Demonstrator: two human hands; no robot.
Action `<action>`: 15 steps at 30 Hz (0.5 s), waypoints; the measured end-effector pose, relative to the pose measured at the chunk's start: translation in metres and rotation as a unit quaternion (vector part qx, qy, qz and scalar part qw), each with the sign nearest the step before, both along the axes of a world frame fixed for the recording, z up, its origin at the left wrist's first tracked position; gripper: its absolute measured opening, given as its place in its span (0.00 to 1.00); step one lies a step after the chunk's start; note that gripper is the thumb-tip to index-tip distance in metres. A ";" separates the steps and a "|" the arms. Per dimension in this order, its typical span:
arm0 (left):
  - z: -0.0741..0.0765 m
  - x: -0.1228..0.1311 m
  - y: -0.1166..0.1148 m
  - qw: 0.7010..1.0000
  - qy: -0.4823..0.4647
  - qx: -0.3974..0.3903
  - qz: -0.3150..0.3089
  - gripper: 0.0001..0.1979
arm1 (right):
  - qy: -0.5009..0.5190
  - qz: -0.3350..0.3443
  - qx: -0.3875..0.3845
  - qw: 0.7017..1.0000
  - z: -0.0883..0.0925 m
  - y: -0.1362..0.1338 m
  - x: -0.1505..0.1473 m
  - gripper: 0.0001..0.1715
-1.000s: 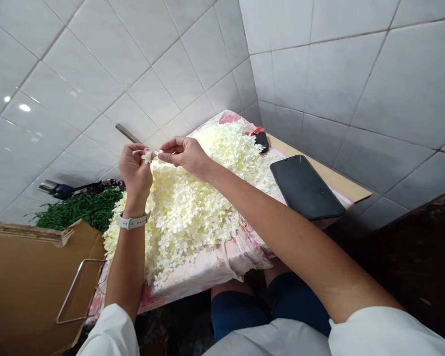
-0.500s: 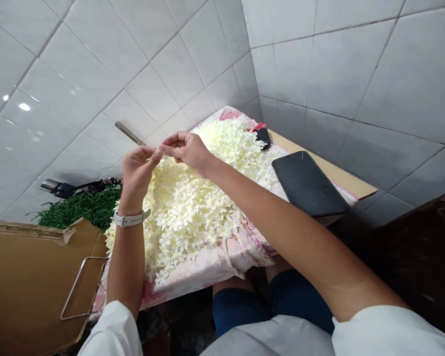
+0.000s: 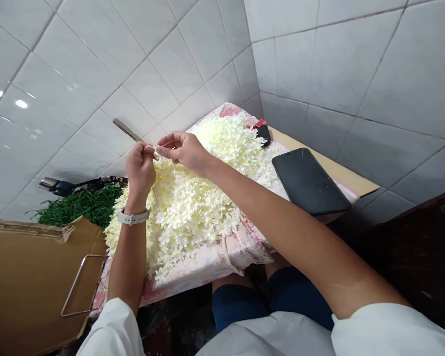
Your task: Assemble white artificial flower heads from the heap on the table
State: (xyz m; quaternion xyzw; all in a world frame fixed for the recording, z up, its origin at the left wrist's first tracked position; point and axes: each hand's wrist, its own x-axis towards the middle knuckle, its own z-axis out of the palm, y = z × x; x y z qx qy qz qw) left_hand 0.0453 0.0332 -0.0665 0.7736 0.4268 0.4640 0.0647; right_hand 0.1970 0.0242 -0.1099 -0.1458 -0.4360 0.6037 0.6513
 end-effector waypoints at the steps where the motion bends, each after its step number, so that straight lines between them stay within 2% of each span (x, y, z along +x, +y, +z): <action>1: 0.001 -0.001 0.000 1.000 -0.002 0.005 0.007 0.12 | 0.003 -0.003 -0.004 1.000 0.000 0.000 0.000 0.30; 5: 0.005 -0.010 0.004 1.000 -0.005 0.017 0.020 0.11 | 0.014 -0.016 -0.025 0.999 0.001 0.002 0.001 0.29; 8: 0.009 -0.017 0.006 0.999 0.021 0.018 0.035 0.05 | 0.019 -0.035 -0.046 0.998 0.001 0.003 0.001 0.29; 10: 0.011 -0.018 0.003 0.998 0.042 0.021 0.042 0.08 | 0.023 -0.046 -0.054 0.997 0.000 0.004 0.000 0.30; 15: 0.013 -0.009 -0.007 0.997 0.037 -0.065 -0.036 0.17 | 0.030 -0.048 -0.047 0.997 -0.001 0.005 -0.001 0.30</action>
